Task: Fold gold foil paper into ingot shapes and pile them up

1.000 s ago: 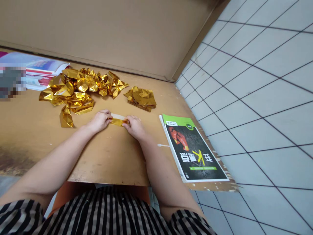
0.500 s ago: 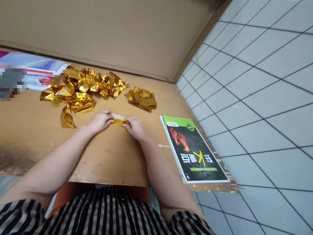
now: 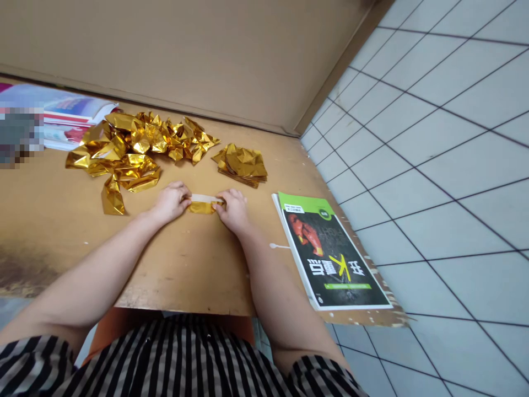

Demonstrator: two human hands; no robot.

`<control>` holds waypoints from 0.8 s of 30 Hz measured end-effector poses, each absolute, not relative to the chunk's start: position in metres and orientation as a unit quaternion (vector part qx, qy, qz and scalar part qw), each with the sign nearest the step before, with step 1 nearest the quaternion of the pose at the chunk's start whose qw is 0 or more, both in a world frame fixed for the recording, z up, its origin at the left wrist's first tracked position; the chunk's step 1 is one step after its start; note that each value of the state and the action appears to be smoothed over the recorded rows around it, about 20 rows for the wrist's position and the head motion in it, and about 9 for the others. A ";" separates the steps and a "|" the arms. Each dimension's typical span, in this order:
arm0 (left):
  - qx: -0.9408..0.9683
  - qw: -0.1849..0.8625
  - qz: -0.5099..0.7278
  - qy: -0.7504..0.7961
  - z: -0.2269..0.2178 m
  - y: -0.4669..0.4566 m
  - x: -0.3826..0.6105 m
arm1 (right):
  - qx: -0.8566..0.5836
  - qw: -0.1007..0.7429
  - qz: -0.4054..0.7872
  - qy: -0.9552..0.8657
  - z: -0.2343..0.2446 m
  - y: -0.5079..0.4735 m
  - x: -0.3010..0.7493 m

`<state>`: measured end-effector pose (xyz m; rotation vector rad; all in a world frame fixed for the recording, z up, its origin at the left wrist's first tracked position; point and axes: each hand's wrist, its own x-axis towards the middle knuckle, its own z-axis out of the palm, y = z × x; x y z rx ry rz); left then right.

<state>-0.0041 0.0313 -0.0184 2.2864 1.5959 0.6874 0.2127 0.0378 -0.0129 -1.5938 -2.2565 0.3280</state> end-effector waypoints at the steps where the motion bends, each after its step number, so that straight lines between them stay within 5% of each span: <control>1: 0.779 0.137 0.240 0.562 -0.018 0.032 -0.005 | -0.573 0.178 0.121 -0.791 -0.012 0.038 0.213; 24: 0.765 0.155 0.245 0.575 -0.016 0.039 -0.003 | -0.593 0.190 0.193 -0.758 -0.008 0.044 0.209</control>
